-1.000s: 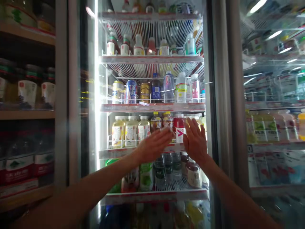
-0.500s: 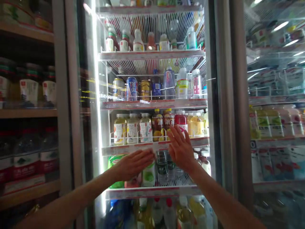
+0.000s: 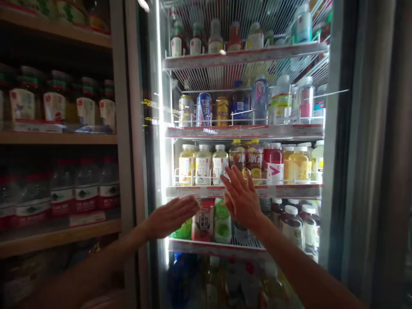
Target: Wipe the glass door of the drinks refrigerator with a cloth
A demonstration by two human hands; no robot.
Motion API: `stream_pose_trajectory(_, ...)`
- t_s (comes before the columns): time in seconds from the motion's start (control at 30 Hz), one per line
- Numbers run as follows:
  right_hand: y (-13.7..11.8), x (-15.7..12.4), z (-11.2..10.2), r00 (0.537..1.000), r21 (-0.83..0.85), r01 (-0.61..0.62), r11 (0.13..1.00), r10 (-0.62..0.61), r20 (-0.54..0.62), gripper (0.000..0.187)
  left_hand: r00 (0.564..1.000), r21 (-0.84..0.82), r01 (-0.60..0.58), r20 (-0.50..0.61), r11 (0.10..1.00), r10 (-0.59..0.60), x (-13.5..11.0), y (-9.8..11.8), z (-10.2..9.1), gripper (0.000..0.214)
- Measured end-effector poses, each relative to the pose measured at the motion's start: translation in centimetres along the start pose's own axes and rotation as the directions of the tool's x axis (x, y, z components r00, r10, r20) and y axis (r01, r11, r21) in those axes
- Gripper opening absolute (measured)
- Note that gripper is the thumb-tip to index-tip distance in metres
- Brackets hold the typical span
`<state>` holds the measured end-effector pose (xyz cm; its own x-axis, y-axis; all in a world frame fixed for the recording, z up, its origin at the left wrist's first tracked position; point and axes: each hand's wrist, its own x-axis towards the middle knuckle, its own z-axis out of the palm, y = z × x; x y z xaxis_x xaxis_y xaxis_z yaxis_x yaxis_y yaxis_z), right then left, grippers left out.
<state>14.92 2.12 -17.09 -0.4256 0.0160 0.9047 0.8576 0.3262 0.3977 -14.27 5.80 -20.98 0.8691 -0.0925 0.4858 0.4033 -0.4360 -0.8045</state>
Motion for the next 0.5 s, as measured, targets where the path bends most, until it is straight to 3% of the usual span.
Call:
stream_pose_trajectory(0.07,-0.4,0.0,0.1,1.000,0.016,0.000,1.000,0.000,0.016,0.072,0.980,0.027,0.191,-0.053,0.981,-0.190,-0.5,-0.1,0.1,0.045)
stream_pose_trajectory(0.1,-0.5,0.0,0.1,1.000,0.022,0.008,1.000,-0.008,0.024,0.072,0.977,0.017,0.204,-0.064,0.979,-0.203,-0.9,0.3,0.2,0.044)
stream_pose_trajectory(0.2,-0.8,-0.4,0.2,0.998,0.031,0.048,0.998,-0.049,0.038,0.072,1.000,-0.051,0.001,-0.004,0.999,-0.001,-2.7,1.7,0.5,0.041)
stream_pose_trajectory(0.23,-0.8,-0.5,0.2,0.998,0.029,0.053,0.998,-0.054,0.039,0.071,1.000,-0.052,-0.017,0.016,0.998,0.018,-3.3,1.9,0.4,0.041)
stream_pose_trajectory(0.3,-0.6,-0.6,0.2,0.998,0.023,0.048,0.999,-0.049,0.045,0.071,0.993,0.000,0.114,0.010,0.993,-0.114,-4.2,1.6,0.3,0.044)
stream_pose_trajectory(0.37,-0.6,-0.8,0.1,0.998,0.017,0.032,0.999,-0.033,0.054,0.072,0.946,0.062,0.324,-0.052,0.944,-0.321,-4.8,1.0,0.0,0.047)
stream_pose_trajectory(0.4,-0.6,-0.8,0.1,0.998,0.016,0.030,0.999,-0.031,0.051,0.072,0.926,0.074,0.376,-0.077,0.924,-0.371,-5.0,0.9,-0.1,0.047)
stream_pose_trajectory(0.43,-0.6,-0.9,0.1,0.998,0.015,0.033,0.999,-0.034,0.051,0.072,0.930,0.068,0.365,-0.081,0.928,-0.360,-5.1,1.0,-0.1,0.046)
stream_pose_trajectory(0.5,-0.7,-1.1,0.1,0.997,0.009,0.048,0.999,-0.049,0.055,0.072,0.987,0.012,0.158,-0.030,0.987,-0.158,-5.0,1.9,0.0,0.041)
